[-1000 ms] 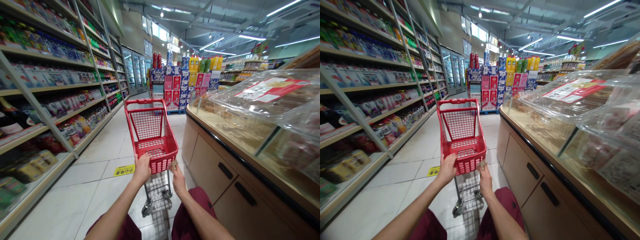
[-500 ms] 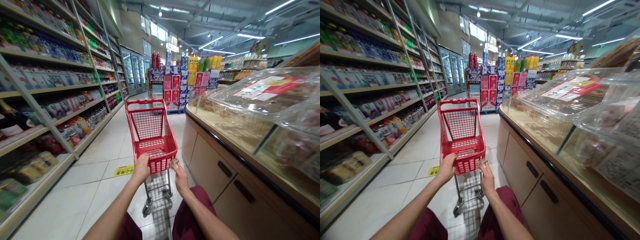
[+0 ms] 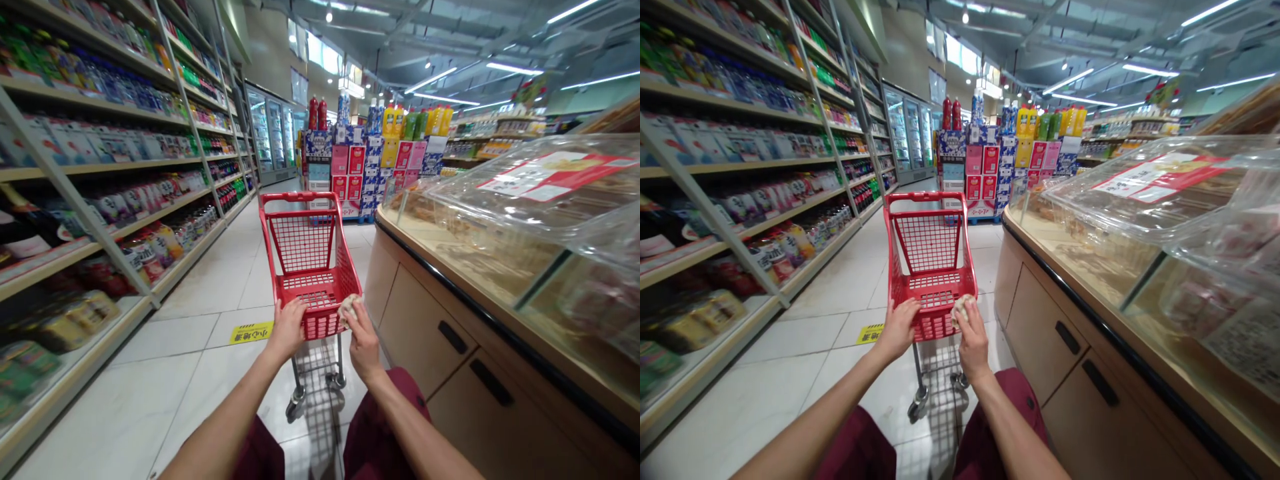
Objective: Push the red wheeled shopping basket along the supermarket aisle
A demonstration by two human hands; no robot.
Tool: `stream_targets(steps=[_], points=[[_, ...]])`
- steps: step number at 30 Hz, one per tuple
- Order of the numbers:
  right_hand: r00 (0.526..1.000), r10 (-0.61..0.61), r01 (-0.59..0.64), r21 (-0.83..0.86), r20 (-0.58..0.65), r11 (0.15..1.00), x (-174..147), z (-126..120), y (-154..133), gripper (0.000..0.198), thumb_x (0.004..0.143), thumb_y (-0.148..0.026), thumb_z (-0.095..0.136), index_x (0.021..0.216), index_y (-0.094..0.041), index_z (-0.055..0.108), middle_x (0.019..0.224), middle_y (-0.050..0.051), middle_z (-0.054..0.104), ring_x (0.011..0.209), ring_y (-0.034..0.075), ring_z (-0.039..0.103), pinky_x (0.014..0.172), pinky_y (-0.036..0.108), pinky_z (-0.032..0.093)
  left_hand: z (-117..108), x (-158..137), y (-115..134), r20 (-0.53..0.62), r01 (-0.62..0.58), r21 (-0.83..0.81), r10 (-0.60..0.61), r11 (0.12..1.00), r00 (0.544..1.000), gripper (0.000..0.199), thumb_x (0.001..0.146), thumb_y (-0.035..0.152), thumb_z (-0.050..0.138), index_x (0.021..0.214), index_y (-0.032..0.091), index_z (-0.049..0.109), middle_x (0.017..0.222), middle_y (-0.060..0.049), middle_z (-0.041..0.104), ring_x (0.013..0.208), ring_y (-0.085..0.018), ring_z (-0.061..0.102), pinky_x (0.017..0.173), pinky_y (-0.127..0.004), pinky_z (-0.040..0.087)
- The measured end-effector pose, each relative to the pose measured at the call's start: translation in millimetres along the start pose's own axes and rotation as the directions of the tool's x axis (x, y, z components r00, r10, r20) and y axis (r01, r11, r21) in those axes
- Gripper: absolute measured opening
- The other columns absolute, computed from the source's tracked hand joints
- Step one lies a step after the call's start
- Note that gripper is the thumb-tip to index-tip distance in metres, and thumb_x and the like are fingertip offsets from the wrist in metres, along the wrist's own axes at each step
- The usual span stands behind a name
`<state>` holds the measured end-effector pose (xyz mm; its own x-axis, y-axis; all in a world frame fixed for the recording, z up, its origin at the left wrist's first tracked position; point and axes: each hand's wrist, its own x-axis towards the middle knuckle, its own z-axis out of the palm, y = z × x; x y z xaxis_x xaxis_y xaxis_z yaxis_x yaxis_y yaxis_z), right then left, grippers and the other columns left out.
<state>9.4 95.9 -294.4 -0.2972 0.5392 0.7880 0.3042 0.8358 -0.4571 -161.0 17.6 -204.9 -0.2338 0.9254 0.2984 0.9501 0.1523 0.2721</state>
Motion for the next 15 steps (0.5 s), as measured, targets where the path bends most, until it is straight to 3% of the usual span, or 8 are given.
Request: stream_targets(steps=[6,12,15], points=[[0.960,-0.149,0.145,0.033,0.236,0.989,-14,15,-15,0.034,0.081,-0.008,0.042,0.105,-0.022,0.061,0.113,0.007,0.059,0.119,0.020,0.040,0.092,0.040,0.044,-2,-1,-10,0.021,-0.088,-0.115,0.091,0.989,0.996,0.061,0.060,0.000,0.034,0.119,0.014,0.043,0.126,-0.009,0.048,0.121,-0.018,0.037,0.106,-0.047,0.020],[0.963,-0.261,0.261,0.006,0.074,0.965,10,30,-33,0.030,0.084,-0.011,0.041,0.108,-0.020,0.059,0.118,0.008,0.055,0.124,0.020,0.032,0.100,0.045,0.034,-6,1,-15,-0.023,0.012,-0.247,-0.019,0.969,1.000,0.059,0.064,0.001,0.033,0.122,0.013,0.040,0.120,-0.009,0.052,0.113,-0.015,0.045,0.100,-0.034,0.034],[0.920,-0.351,0.353,0.018,0.173,0.935,6,40,-34,0.026,0.086,-0.014,0.041,0.100,-0.019,0.062,0.105,0.007,0.063,0.118,0.017,0.042,0.093,0.037,0.043,-7,2,-16,0.001,0.048,-0.239,-0.049,0.970,0.999,0.059,0.064,0.000,0.034,0.120,0.015,0.042,0.118,-0.008,0.054,0.110,-0.016,0.048,0.099,-0.035,0.036]])
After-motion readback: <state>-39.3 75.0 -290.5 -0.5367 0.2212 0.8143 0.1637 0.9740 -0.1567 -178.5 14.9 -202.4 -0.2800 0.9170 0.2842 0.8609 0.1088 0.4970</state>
